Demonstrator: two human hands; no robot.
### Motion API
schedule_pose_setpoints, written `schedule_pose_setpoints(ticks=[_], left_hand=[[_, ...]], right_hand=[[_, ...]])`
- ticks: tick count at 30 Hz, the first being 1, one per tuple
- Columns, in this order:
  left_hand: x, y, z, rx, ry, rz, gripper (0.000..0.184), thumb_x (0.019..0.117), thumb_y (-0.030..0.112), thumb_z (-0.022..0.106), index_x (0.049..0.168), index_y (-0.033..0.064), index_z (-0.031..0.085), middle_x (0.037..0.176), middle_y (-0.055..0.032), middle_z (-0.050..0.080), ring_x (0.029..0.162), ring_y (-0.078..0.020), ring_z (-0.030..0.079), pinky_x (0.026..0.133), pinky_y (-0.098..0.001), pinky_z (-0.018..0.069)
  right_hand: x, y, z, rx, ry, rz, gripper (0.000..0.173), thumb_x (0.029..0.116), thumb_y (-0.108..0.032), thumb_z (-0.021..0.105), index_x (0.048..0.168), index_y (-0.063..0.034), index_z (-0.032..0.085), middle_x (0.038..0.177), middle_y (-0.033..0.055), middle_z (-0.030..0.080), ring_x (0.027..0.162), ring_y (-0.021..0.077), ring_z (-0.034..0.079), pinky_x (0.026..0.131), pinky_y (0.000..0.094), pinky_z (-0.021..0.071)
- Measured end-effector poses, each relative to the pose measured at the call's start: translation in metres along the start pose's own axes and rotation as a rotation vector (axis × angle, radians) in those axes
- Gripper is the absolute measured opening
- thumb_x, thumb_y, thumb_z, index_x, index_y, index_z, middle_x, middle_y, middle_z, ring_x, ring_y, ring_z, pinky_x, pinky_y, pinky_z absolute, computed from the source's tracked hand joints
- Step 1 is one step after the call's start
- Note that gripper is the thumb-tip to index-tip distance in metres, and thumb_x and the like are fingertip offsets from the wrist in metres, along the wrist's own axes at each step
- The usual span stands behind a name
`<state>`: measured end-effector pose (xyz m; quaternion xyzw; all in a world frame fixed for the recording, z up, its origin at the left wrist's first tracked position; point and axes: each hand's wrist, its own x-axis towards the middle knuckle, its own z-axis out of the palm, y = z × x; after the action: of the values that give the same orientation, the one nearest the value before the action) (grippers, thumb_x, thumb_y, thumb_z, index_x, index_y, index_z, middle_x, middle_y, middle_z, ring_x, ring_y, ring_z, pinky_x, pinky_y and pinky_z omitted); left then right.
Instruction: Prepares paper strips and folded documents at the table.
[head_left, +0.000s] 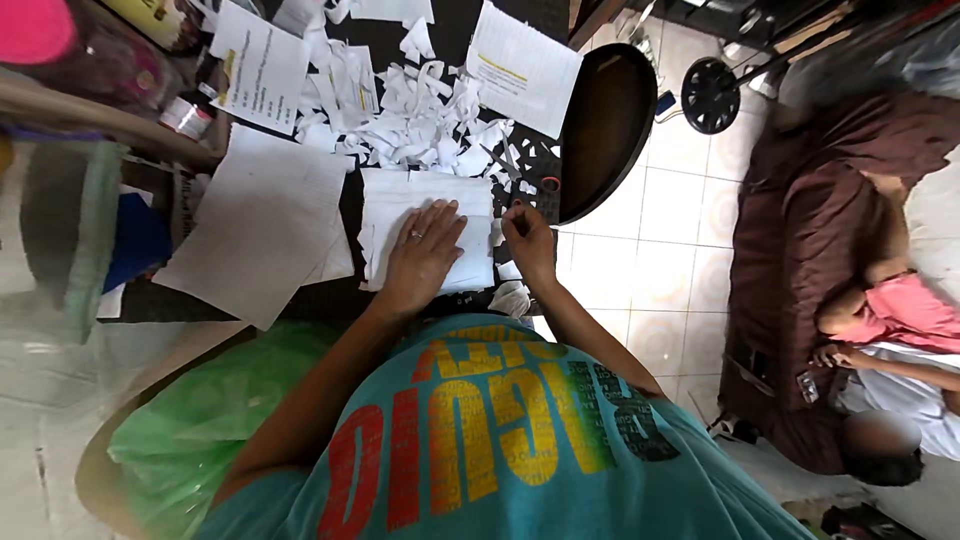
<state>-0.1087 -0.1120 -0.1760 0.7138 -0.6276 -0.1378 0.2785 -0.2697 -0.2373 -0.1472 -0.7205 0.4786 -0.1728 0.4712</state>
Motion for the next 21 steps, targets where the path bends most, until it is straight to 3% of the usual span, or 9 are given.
schedule_pose_setpoints(ticks=[3,7,12,14,17,21], left_hand=[[-0.005,-0.003,0.020,0.091,-0.076,0.039,0.057,0.1067,0.041,0.046,0.155,0.0102,0.046,0.164,-0.0139,0.035,0.154,-0.0351,0.027,0.123,-0.0604,0.0145],[-0.008,-0.005,0.026,0.136,-0.081,0.030,0.061,0.1058,0.046,0.045,0.156,0.0124,0.044,0.165,-0.0124,0.033,0.155,-0.0358,0.024,0.123,-0.0610,0.0120],[-0.007,-0.002,0.031,0.156,-0.096,0.016,0.065,0.1050,0.051,0.044,0.158,0.0130,0.040,0.168,-0.0119,0.028,0.156,-0.0354,0.020,0.123,-0.0628,0.0103],[-0.008,-0.002,0.033,0.170,-0.081,0.015,0.066,0.1053,0.052,0.043,0.159,0.0137,0.039,0.168,-0.0112,0.028,0.156,-0.0341,0.020,0.123,-0.0615,0.0093],[-0.007,0.000,0.031,0.155,-0.079,0.012,0.065,0.1058,0.051,0.042,0.159,0.0141,0.038,0.168,-0.0115,0.027,0.157,-0.0337,0.018,0.124,-0.0606,0.0081],[-0.011,0.003,0.009,-0.031,0.046,-0.053,0.055,0.1078,0.038,0.045,0.154,0.0080,0.045,0.164,-0.0200,0.032,0.155,-0.0374,0.023,0.125,-0.0594,0.0100]], right_hand=[[-0.002,0.020,-0.005,0.025,0.028,0.039,0.017,0.1030,-0.008,0.055,0.114,0.0025,0.061,0.086,0.0119,0.060,0.070,0.0156,0.055,0.064,0.0320,0.0492],[-0.007,0.041,-0.008,0.000,0.024,0.126,0.018,0.1028,-0.009,0.056,0.115,0.0034,0.062,0.093,0.0138,0.064,0.078,0.0176,0.060,0.073,0.0357,0.0526],[-0.012,0.068,-0.009,-0.095,-0.016,0.178,0.022,0.1025,-0.011,0.057,0.118,0.0044,0.063,0.096,0.0190,0.066,0.082,0.0277,0.064,0.076,0.0477,0.0543],[-0.018,0.069,-0.007,-0.094,-0.036,0.171,0.021,0.1039,-0.013,0.056,0.117,0.0017,0.062,0.094,0.0173,0.065,0.078,0.0267,0.062,0.071,0.0464,0.0541],[-0.025,0.057,-0.004,-0.027,-0.054,0.144,0.020,0.1038,-0.013,0.057,0.116,0.0016,0.063,0.096,0.0155,0.066,0.080,0.0227,0.064,0.074,0.0412,0.0556],[-0.035,0.040,0.001,0.055,-0.100,0.089,0.018,0.1015,-0.010,0.058,0.113,0.0022,0.064,0.090,0.0117,0.065,0.074,0.0145,0.060,0.069,0.0328,0.0536]])
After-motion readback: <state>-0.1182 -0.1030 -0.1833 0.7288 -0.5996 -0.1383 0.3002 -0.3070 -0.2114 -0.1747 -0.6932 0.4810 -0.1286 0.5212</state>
